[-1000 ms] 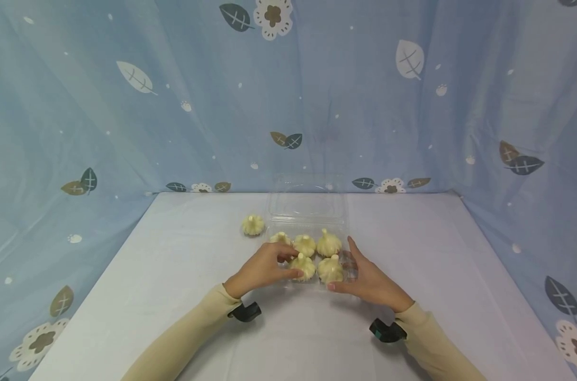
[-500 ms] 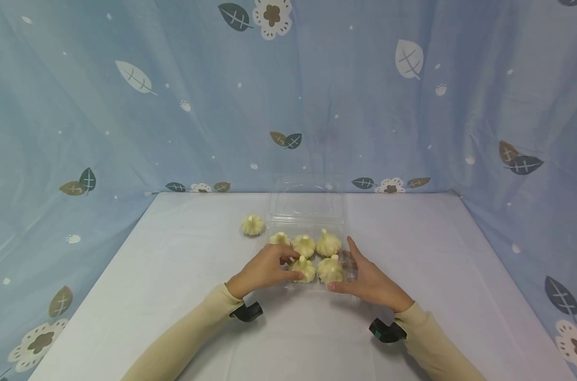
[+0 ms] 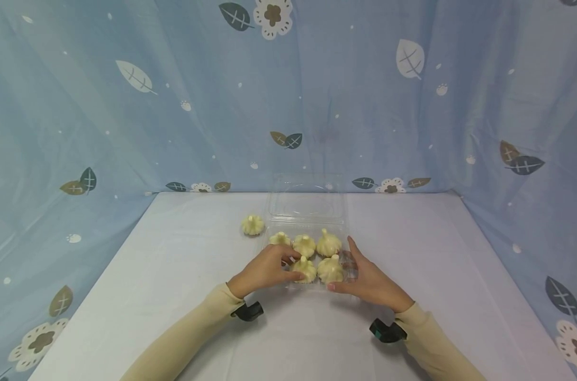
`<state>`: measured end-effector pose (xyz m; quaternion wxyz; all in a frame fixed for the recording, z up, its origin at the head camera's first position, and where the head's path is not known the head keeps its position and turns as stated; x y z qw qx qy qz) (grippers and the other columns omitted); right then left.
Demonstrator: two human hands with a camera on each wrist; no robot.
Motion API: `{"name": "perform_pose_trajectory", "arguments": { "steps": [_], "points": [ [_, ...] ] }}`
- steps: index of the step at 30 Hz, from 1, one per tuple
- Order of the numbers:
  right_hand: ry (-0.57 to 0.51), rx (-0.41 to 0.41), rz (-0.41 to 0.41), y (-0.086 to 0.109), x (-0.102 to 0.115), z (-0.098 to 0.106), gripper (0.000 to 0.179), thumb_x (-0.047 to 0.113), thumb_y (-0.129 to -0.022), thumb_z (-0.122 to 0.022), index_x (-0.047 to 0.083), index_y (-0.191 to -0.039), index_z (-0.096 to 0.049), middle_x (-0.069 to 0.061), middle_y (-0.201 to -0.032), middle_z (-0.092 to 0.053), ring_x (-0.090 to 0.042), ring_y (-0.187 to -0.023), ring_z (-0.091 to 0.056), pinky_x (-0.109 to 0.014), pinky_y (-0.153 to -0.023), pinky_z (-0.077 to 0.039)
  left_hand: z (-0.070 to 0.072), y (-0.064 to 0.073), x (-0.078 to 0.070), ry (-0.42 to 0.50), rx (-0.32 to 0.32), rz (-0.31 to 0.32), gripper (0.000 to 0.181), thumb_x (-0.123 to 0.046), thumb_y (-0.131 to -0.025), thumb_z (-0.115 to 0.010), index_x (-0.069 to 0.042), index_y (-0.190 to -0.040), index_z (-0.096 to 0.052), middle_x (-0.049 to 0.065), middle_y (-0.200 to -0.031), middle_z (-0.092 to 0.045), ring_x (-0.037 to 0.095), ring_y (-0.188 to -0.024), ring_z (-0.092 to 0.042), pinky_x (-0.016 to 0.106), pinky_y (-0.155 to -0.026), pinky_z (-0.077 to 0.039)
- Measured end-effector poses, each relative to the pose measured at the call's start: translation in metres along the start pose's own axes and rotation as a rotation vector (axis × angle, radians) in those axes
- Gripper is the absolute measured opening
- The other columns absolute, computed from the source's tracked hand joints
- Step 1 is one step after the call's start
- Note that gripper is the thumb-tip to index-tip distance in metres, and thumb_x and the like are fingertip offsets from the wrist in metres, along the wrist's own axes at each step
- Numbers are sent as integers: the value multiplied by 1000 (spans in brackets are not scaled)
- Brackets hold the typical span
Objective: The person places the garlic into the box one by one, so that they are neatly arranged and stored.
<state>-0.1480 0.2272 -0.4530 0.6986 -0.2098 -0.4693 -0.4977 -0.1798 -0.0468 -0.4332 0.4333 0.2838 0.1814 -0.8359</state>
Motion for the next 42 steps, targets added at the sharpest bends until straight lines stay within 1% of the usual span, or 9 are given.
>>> {"name": "perform_pose_trajectory", "arguments": {
  "steps": [6, 11, 16, 22, 27, 30, 37, 39, 42],
  "points": [
    [8, -3, 1, 0, -1, 0, 125, 38, -91, -81, 16, -165, 18, -29, -170, -17, -54, -150, -32, -54, -105, -55, 0, 1, 1, 6, 5, 4, 43, -35, -84, -87, -10, -118, -78, 4, -117, -78, 14, -95, -73, 22, -84, -58],
    [12, -3, 7, 0, 0, 0, 125, 38, -91, -80, 16, -165, 18, -28, -170, -17, -54, -150, -33, -54, -105, -55, 3, 2, -1, -8, 1, 7, 45, -37, -84, -87, -11, -120, -77, 4, -119, -78, 20, -103, -73, 27, -87, -59],
    [9, -1, 5, 0, 0, 0, 124, 37, -92, -80, 16, -165, 18, -28, -170, -16, -54, -150, -33, -54, -106, -54, 13, 4, -2, -9, -13, 16, 47, -38, -86, -86, -12, -123, -76, 6, -120, -76, 25, -108, -72, 32, -90, -59],
    [16, -3, 8, 1, 0, 1, 123, 37, -92, -79, 17, -165, 18, -28, -170, -16, -53, -150, -33, -54, -106, -54, 27, 9, -4, 31, -53, 22, 51, -41, -90, -81, -10, -129, -72, 6, -126, -73, 25, -112, -71, 36, -91, -59],
    [14, -1, 16, 1, 0, 1, 124, 37, -92, -80, 17, -165, 18, -28, -170, -17, -53, -150, -33, -54, -106, -54, 46, 12, -8, 102, -135, 14, 49, -38, -90, -82, -11, -130, -72, 7, -129, -72, 27, -113, -70, 45, -98, -58],
    [13, 0, 15, 1, 0, 1, 124, 38, -92, -80, 17, -165, 18, -28, -170, -17, -53, -150, -34, -54, -106, -54, 59, 14, -10, 129, -197, -10, 46, -34, -89, -83, -12, -128, -72, 5, -128, -72, 30, -113, -70, 49, -99, -57],
    [8, 4, 6, 1, 2, 1, 123, 38, -92, -79, 17, -165, 18, -28, -170, -17, -53, -150, -34, -54, -106, -54, 90, 19, -10, 125, -341, -61, 42, -37, -89, -83, -20, -127, -73, -2, -124, -73, 16, -110, -70, 41, -98, -59],
    [6, 5, 5, 1, 2, 1, 123, 38, -92, -79, 17, -165, 18, -28, -170, -17, -53, -150, -34, -54, -107, -54, 97, 20, -9, 135, -377, -76, 42, -37, -89, -83, -21, -126, -74, -2, -124, -73, 16, -110, -70, 41, -98, -59],
    [5, 6, 4, 1, 2, 1, 123, 37, -92, -79, 17, -165, 18, -28, -170, -17, -53, -150, -33, -54, -107, -54, 106, 22, -8, 156, -425, -93, 42, -34, -89, -84, -20, -127, -74, 0, -124, -73, 19, -111, -70, 44, -99, -58]
  ]
}}
Point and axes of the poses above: each hand's wrist, its own y-axis away from the middle knuckle, its own z-axis out of the back of the hand, x = y × z, the point moved 1 cm from there along -y, towards the middle knuckle
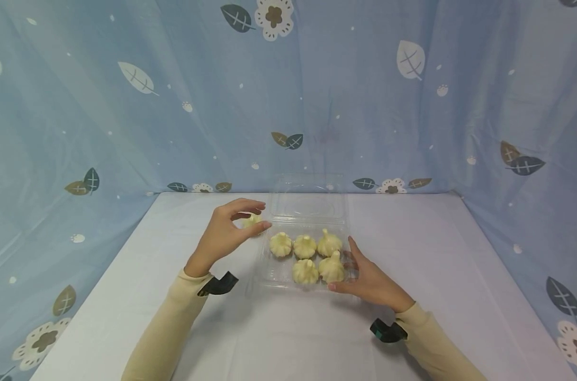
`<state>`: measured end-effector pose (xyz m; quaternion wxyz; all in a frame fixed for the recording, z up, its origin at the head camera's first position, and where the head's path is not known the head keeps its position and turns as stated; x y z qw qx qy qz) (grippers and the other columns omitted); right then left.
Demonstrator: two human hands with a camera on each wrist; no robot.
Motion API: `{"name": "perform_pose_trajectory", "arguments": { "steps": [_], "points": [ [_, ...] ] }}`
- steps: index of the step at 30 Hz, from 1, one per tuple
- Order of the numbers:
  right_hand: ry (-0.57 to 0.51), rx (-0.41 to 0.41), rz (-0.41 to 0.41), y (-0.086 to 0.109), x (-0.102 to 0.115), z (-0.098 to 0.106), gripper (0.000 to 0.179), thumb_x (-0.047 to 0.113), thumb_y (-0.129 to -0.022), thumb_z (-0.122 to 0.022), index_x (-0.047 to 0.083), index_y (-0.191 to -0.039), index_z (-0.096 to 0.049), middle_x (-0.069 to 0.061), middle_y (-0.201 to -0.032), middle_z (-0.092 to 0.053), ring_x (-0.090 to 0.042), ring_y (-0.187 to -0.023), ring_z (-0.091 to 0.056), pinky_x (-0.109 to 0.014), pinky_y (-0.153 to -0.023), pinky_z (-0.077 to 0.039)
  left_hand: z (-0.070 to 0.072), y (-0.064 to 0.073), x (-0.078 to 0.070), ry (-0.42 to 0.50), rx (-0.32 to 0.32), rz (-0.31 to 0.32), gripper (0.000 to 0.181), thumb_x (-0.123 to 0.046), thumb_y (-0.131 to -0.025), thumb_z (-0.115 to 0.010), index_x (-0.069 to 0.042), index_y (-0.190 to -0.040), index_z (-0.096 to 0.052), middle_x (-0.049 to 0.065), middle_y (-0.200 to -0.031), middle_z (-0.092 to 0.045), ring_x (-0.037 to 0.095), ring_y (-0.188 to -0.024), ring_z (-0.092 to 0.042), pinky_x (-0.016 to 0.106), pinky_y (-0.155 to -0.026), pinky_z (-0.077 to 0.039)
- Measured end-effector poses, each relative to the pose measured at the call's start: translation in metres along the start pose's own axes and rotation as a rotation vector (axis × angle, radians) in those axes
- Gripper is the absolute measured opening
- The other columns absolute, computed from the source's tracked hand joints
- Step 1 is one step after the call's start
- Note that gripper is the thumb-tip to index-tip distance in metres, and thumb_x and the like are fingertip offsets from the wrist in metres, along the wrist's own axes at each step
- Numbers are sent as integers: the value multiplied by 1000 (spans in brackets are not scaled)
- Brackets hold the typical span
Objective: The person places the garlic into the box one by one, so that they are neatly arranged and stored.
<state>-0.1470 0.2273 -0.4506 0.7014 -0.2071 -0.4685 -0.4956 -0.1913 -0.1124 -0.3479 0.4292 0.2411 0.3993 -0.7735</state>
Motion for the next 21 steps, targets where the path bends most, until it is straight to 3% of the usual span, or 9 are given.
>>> {"name": "perform_pose_trajectory", "arguments": {
  "steps": [13, 21],
  "points": [
    [-4, -1, -3, 1, 2, 1, 123, 38, -92, -79, 16, -165, 18, -28, -170, -16, -53, -151, -32, -55, -107, -53, 25, -5, 13, 24, -170, -40, 41, -23, -88, -84, -12, -127, -73, 8, -124, -74, 25, -112, -70, 48, -100, -57],
    [-5, 0, 0, 1, 0, 0, 123, 38, -92, -79, 18, -165, 18, -28, -171, -16, -53, -151, -32, -54, -107, -54, 31, -7, 37, 53, -193, 25, 45, -23, -90, -83, -12, -132, -70, 12, -129, -71, 28, -116, -68, 50, -104, -54]
  ]
}}
Point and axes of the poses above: each hand's wrist, its own y-axis away from the middle knuckle, its own z-axis out of the back of the hand, x = y × z, the point moved 1 cm from there along -y, towards the middle knuckle
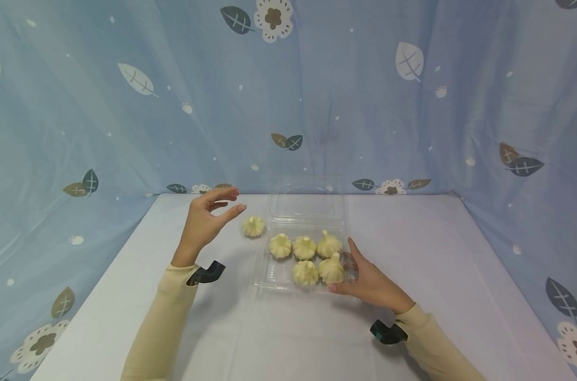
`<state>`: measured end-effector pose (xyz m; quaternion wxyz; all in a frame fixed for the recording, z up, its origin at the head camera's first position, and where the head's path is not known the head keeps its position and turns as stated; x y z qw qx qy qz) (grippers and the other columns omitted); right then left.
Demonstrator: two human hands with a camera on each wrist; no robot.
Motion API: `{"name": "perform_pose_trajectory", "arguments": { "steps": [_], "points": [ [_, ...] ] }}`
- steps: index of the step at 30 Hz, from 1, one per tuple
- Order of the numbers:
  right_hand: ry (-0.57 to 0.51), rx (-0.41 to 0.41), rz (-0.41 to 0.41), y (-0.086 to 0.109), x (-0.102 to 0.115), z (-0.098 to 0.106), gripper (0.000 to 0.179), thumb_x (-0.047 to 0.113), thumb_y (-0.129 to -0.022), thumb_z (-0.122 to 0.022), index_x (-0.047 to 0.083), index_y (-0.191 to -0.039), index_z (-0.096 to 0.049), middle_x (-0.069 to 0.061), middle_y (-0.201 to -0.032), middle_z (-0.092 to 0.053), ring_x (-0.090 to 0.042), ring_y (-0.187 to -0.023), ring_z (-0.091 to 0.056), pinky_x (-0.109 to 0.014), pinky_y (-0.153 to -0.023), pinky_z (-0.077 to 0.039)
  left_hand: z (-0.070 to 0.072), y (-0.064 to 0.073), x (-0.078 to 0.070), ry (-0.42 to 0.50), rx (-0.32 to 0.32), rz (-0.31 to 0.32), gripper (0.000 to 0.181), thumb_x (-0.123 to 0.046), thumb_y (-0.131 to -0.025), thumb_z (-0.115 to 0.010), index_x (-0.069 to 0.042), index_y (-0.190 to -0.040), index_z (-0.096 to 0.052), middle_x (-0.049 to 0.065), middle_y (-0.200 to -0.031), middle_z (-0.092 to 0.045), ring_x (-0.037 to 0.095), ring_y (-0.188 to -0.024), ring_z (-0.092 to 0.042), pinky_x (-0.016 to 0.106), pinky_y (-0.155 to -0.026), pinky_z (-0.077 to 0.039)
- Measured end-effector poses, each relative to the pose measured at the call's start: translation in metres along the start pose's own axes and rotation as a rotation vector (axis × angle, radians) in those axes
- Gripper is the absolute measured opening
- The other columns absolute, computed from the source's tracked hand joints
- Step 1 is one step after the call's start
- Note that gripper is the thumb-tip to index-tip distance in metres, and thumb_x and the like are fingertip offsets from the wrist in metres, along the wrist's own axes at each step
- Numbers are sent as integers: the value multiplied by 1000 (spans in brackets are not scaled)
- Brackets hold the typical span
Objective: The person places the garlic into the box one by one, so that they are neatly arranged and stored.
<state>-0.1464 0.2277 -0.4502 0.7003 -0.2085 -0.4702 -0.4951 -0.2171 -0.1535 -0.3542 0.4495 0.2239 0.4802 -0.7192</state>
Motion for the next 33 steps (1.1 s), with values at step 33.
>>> {"name": "perform_pose_trajectory", "arguments": {
  "steps": [33],
  "points": [
    [6, -6, 6, -1, -1, 0, 123, 37, -93, -79, 15, -165, 18, -31, -169, -15, -55, -150, -33, -53, -105, -55, -10, -5, 66, -73, 80, 192, 55, -33, -89, -84, -9, -136, -67, 17, -131, -69, 35, -120, -66, 52, -107, -52]
  ]
}}
Point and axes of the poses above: each hand's wrist, its own y-axis away from the middle knuckle, its own z-axis out of the back of the hand, x = y × z, the point moved 1 cm from there along -y, towards the middle knuckle
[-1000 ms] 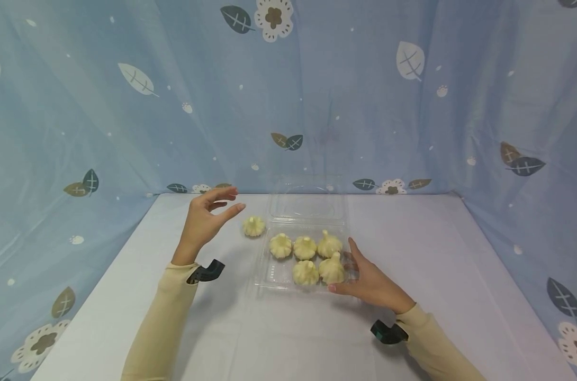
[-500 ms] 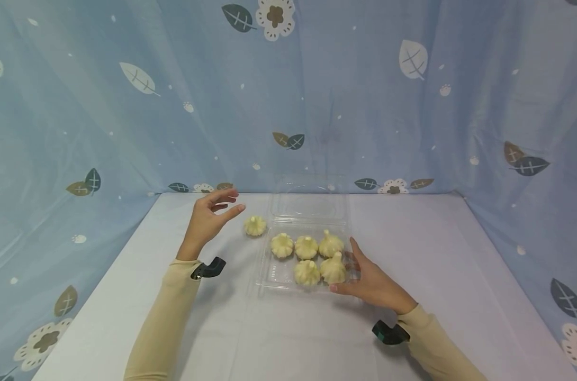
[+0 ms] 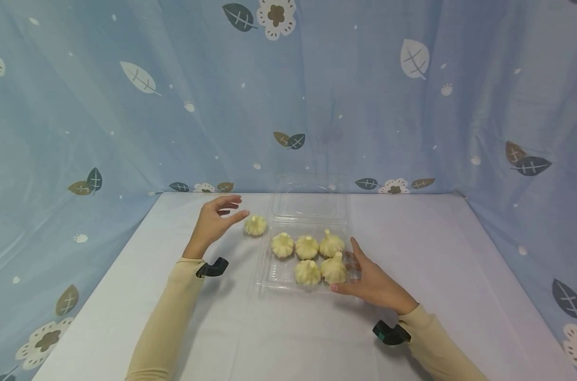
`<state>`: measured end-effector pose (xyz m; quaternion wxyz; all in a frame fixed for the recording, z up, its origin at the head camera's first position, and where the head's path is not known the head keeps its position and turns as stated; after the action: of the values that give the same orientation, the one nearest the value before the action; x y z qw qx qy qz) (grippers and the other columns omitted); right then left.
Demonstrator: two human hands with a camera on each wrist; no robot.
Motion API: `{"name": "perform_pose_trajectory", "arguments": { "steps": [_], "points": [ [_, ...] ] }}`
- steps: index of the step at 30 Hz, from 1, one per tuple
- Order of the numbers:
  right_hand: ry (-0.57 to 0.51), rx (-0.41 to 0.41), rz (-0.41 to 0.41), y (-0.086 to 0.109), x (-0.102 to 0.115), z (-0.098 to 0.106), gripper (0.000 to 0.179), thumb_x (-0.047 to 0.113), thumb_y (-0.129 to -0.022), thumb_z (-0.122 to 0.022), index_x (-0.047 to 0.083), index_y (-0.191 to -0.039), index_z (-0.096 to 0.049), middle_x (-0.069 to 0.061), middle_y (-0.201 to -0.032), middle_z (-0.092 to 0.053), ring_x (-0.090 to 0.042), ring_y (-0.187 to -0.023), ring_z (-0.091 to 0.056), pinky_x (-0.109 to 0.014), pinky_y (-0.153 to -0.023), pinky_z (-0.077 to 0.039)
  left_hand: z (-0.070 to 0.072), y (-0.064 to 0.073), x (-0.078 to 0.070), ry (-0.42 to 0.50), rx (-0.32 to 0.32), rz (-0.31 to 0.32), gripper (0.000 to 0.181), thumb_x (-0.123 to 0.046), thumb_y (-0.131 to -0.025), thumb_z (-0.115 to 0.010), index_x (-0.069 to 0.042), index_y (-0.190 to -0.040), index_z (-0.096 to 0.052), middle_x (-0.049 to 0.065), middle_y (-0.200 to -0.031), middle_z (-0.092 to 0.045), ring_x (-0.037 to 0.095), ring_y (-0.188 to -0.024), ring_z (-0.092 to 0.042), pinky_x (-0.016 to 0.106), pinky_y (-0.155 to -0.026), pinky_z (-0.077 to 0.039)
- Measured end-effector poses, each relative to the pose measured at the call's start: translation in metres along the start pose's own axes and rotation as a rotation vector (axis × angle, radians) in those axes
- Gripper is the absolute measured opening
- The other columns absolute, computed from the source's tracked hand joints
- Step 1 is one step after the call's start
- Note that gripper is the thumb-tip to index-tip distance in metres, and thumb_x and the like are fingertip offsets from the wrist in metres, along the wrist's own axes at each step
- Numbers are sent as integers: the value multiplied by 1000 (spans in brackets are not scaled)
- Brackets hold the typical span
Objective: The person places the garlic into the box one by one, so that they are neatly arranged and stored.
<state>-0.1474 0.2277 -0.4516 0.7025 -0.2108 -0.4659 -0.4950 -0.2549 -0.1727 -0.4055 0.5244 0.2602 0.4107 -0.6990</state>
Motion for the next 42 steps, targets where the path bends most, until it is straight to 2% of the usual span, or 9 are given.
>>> {"name": "perform_pose_trajectory", "arguments": {
  "steps": [14, 22, 29, 35, 42],
  "points": [
    [3, 0, -2, 1, 2, 0, 123, 38, -92, -79, 16, -165, 17, -30, -169, -18, -54, -150, -34, -53, -105, -55, -14, -2, 21, -50, 67, 77, 56, -33, -87, -85, -10, -136, -68, 15, -134, -69, 34, -121, -66, 52, -107, -52],
    [5, 0, 2, 1, 1, 0, 122, 37, -92, -79, 17, -165, 17, -30, -170, -17, -54, -150, -34, -53, -104, -56, -21, 1, 24, -64, 106, 130, 58, -36, -87, -85, -12, -136, -67, 12, -138, -67, 37, -126, -63, 55, -104, -53],
    [20, -12, -10, 1, 3, 0, 124, 38, -91, -80, 18, -165, 17, -29, -170, -19, -53, -150, -33, -51, -104, -56, -28, 2, 31, -73, 133, 135, 61, -37, -88, -83, -8, -139, -65, 13, -143, -63, 38, -131, -60, 58, -103, -53],
    [12, -9, -9, 1, 2, 0, 124, 38, -91, -80, 17, -165, 17, -29, -170, -18, -54, -150, -33, -51, -103, -57, -33, 2, 33, -89, 136, 154, 54, -34, -88, -83, -8, -134, -69, 14, -142, -64, 37, -130, -61, 58, -104, -52],
    [10, -9, -5, 2, 2, 0, 124, 39, -91, -80, 17, -165, 16, -29, -170, -18, -54, -150, -33, -51, -104, -57, -37, 3, 33, -130, 114, 119, 47, -27, -87, -85, -9, -129, -73, 17, -140, -66, 39, -125, -64, 58, -103, -53]
  ]
}}
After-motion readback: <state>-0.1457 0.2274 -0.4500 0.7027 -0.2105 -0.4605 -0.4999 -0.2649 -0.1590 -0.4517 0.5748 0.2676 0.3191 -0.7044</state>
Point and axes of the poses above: each hand's wrist, its own y-axis away from the middle knuckle, its own z-axis out of the back of the hand, x = y × z, the point moved 1 cm from there along -y, towards the middle knuckle
